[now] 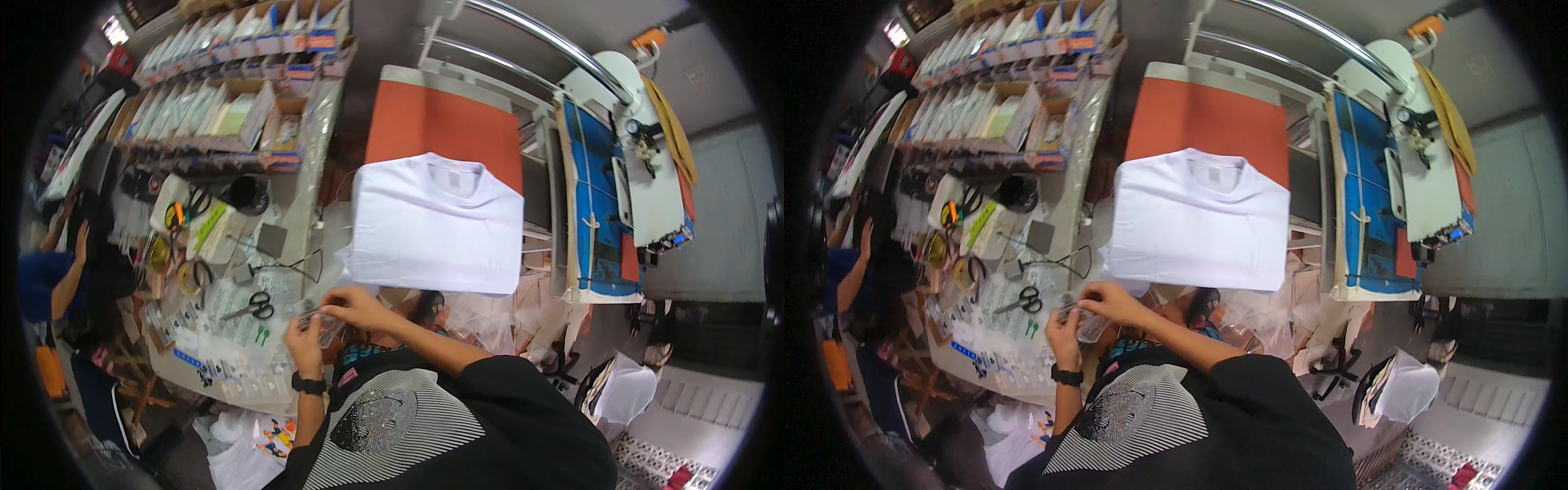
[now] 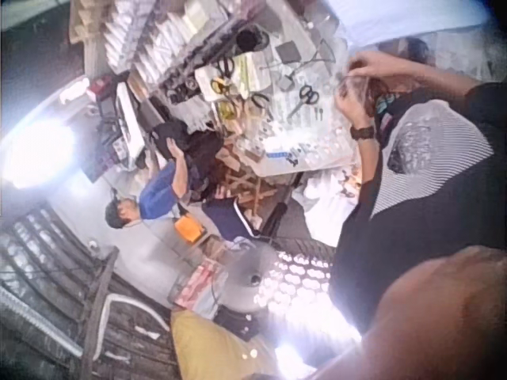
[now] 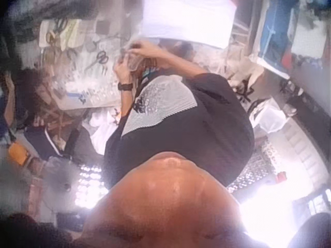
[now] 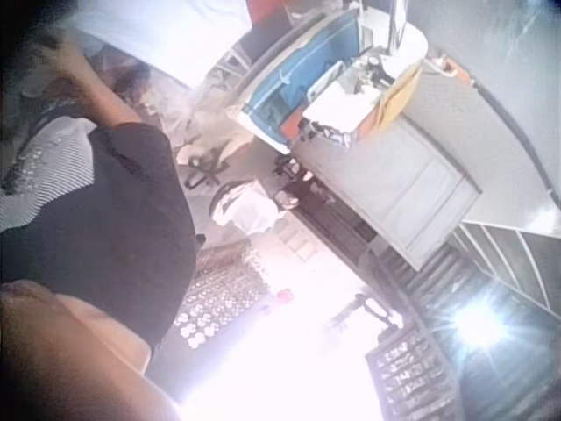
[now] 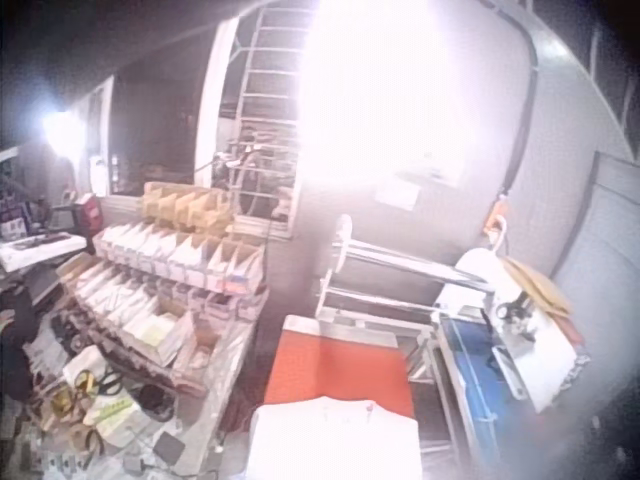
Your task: The person trims a printed design with scissors, aligns it onto a shirt on a heat press, and then prepares a second white shirt by aligning it on the press and positioning a small tag.
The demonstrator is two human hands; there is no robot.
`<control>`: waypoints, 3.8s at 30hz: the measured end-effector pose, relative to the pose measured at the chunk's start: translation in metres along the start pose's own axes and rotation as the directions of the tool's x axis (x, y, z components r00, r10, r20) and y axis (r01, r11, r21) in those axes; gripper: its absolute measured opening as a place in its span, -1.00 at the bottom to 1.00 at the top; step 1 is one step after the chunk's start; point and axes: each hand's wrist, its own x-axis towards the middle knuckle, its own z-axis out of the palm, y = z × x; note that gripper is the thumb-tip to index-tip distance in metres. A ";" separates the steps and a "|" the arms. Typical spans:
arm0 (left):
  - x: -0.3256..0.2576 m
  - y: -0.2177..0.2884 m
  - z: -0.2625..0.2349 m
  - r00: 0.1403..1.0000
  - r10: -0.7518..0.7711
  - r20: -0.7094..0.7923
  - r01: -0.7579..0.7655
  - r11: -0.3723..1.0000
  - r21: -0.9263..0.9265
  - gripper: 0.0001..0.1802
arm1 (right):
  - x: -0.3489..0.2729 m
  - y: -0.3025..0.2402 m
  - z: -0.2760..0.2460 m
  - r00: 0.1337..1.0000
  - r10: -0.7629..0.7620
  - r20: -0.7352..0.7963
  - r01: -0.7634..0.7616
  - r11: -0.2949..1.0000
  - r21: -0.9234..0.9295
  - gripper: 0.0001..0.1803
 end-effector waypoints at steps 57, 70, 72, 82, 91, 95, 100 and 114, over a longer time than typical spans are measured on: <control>0.104 0.015 0.298 0.527 0.647 0.550 -0.778 0.108 0.619 -0.66 | -0.054 -0.010 -0.246 0.616 -0.541 -0.572 -0.379 0.433 -0.818 -0.57; 0.106 0.017 0.291 0.534 0.685 0.496 -0.785 0.184 0.591 -0.80 | -0.057 -0.001 -0.248 0.496 -0.567 -0.658 -0.286 0.608 -0.740 -0.80; 0.110 0.020 0.289 0.557 0.673 0.487 -0.778 0.216 0.590 -0.84 | -0.056 -0.005 -0.251 0.514 -0.543 -0.664 -0.322 0.596 -0.736 -0.78; 0.131 0.051 0.319 0.761 0.325 0.562 -0.627 0.146 0.765 -0.18 | -0.032 -0.036 -0.288 0.770 -0.219 -0.599 -0.455 0.471 -0.756 -0.29; 0.155 0.061 0.320 0.702 0.209 0.681 -0.713 0.196 0.674 -0.26 | -0.034 -0.050 -0.296 0.805 -0.256 -0.535 -0.392 0.446 -0.804 -0.46; 0.133 0.048 0.305 0.609 0.391 0.690 -0.791 0.239 0.563 -0.47 | -0.049 -0.036 -0.267 0.721 -0.409 -0.560 -0.361 0.469 -0.806 -0.60; 0.118 0.032 0.292 0.561 0.508 0.654 -0.823 0.260 0.505 -0.58 | -0.058 -0.010 -0.251 0.612 -0.553 -0.565 -0.350 0.451 -0.821 -0.58; 0.121 0.033 0.279 0.454 0.613 0.646 -0.868 0.142 0.476 -0.92 | -0.062 -0.020 -0.264 0.624 -0.602 -0.498 -0.328 0.377 -0.866 -0.91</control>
